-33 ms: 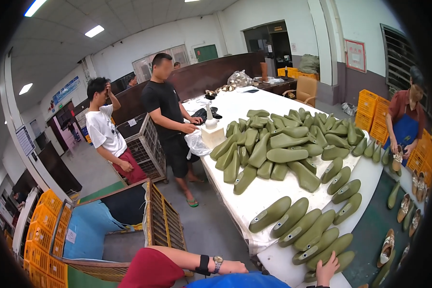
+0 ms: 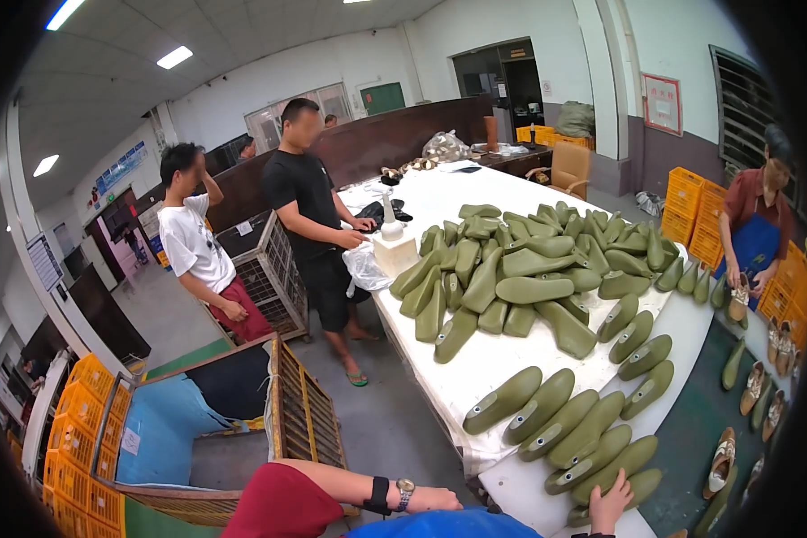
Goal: Manually assemble shoe components onto lasts and position them on a conveyor belt in a footwear factory.
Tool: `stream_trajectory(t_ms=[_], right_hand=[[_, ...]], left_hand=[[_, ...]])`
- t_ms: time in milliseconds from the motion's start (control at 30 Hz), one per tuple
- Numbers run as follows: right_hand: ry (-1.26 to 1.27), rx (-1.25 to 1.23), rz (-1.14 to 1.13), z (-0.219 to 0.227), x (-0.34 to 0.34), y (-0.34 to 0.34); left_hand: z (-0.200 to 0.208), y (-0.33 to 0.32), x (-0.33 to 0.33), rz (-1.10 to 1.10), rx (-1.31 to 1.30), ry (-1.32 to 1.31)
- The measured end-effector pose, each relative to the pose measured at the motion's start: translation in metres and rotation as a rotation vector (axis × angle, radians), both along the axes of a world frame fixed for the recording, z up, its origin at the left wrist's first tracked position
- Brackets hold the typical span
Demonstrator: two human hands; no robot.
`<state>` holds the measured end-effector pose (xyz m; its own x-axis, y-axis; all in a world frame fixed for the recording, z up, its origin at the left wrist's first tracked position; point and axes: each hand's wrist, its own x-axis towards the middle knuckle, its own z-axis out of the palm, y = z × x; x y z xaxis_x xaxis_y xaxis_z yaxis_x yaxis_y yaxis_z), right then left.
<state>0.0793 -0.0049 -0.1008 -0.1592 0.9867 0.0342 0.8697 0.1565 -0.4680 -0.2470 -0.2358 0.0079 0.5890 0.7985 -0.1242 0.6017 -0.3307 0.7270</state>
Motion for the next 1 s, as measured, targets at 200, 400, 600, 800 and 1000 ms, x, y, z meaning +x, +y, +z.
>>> stream_trajectory(t_ms=[200,400,600,800,1000], right_hand=[[-0.014,0.065,-0.016,-0.002,0.003,-0.001],[-0.026,0.100,0.026,-0.014,0.013,0.004],[-0.029,0.045,0.017,0.006,-0.002,-0.001],[0.007,0.051,0.033,-0.004,0.004,0.006],[-0.008,0.067,0.028,-0.007,0.010,0.004]], left_hand=[[-0.001,-0.004,0.004,0.044,0.066,-0.007],[-0.019,-0.001,0.003,0.068,0.087,-0.048],[-0.020,0.008,-0.002,0.040,0.125,-0.004],[-0.020,0.017,-0.001,0.000,0.071,-0.077],[-0.029,0.023,0.000,0.013,-0.008,-0.181]])
